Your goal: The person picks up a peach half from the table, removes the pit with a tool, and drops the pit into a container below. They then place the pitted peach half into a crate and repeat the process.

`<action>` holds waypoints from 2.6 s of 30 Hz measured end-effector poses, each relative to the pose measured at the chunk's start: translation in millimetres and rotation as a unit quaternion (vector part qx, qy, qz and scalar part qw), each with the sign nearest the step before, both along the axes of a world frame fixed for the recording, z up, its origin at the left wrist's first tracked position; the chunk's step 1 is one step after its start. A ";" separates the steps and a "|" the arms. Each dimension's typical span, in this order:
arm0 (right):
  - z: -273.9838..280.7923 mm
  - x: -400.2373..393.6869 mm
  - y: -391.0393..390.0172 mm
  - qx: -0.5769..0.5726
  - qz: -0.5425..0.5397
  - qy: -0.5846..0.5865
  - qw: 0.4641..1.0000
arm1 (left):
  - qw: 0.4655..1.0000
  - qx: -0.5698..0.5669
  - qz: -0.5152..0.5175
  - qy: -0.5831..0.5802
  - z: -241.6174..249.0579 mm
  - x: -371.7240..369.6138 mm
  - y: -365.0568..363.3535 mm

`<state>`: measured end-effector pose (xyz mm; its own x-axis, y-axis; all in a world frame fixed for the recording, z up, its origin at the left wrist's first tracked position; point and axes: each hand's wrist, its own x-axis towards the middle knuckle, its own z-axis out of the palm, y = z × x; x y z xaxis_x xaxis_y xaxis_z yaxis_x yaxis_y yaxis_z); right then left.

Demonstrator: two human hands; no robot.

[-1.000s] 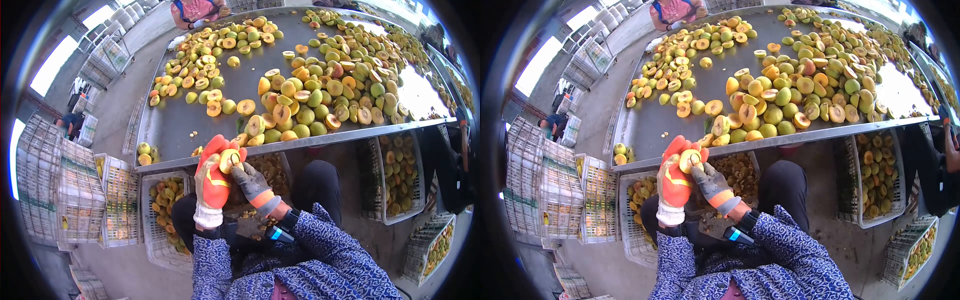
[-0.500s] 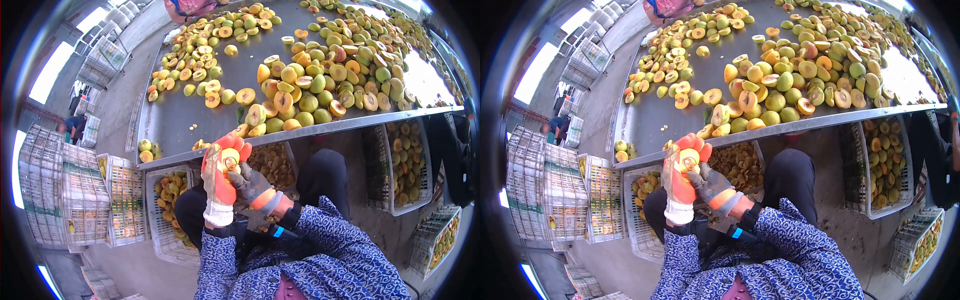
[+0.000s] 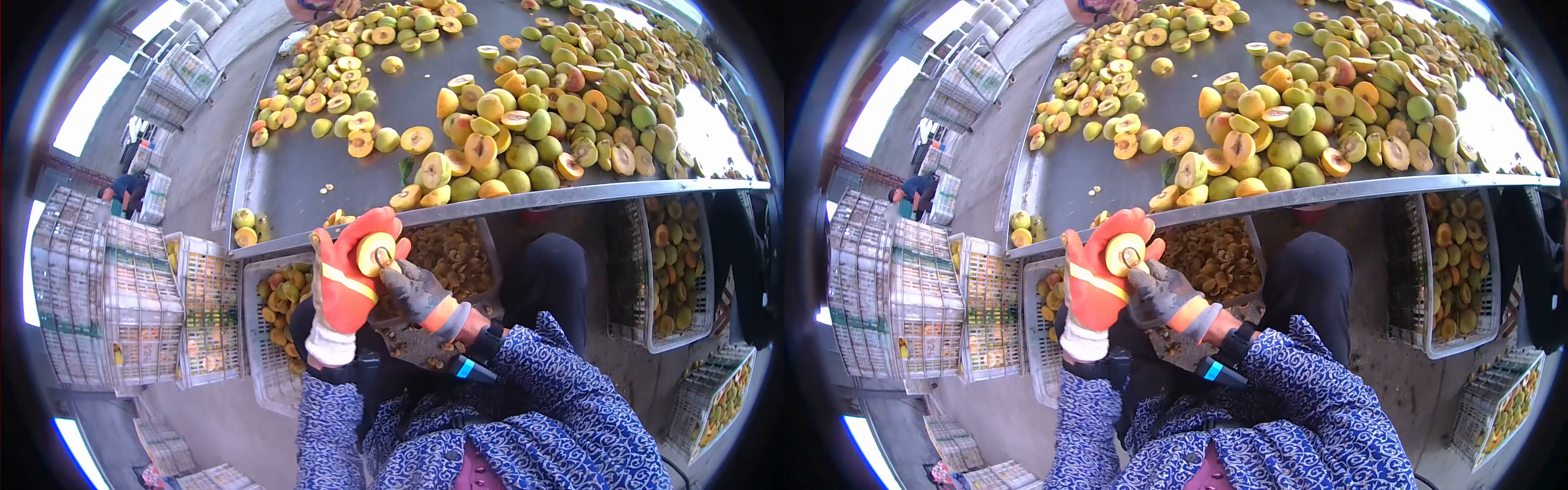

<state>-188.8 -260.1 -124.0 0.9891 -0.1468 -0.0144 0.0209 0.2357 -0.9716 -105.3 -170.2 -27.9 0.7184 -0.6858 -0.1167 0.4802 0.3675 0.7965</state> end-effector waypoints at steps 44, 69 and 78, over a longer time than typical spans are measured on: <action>77.4 -29.4 -51.8 0.426 0.268 0.176 0.846 | 0.978 0.102 0.142 -0.114 8.9 -27.8 -31.4; 35.3 -16.9 -35.6 -0.407 0.180 0.102 0.890 | 0.756 0.477 0.265 -0.361 37.4 112.9 158.1; 35.1 -9.2 -37.7 -0.350 0.170 0.155 0.908 | 0.540 0.565 0.053 -0.621 -19.9 227.6 -100.7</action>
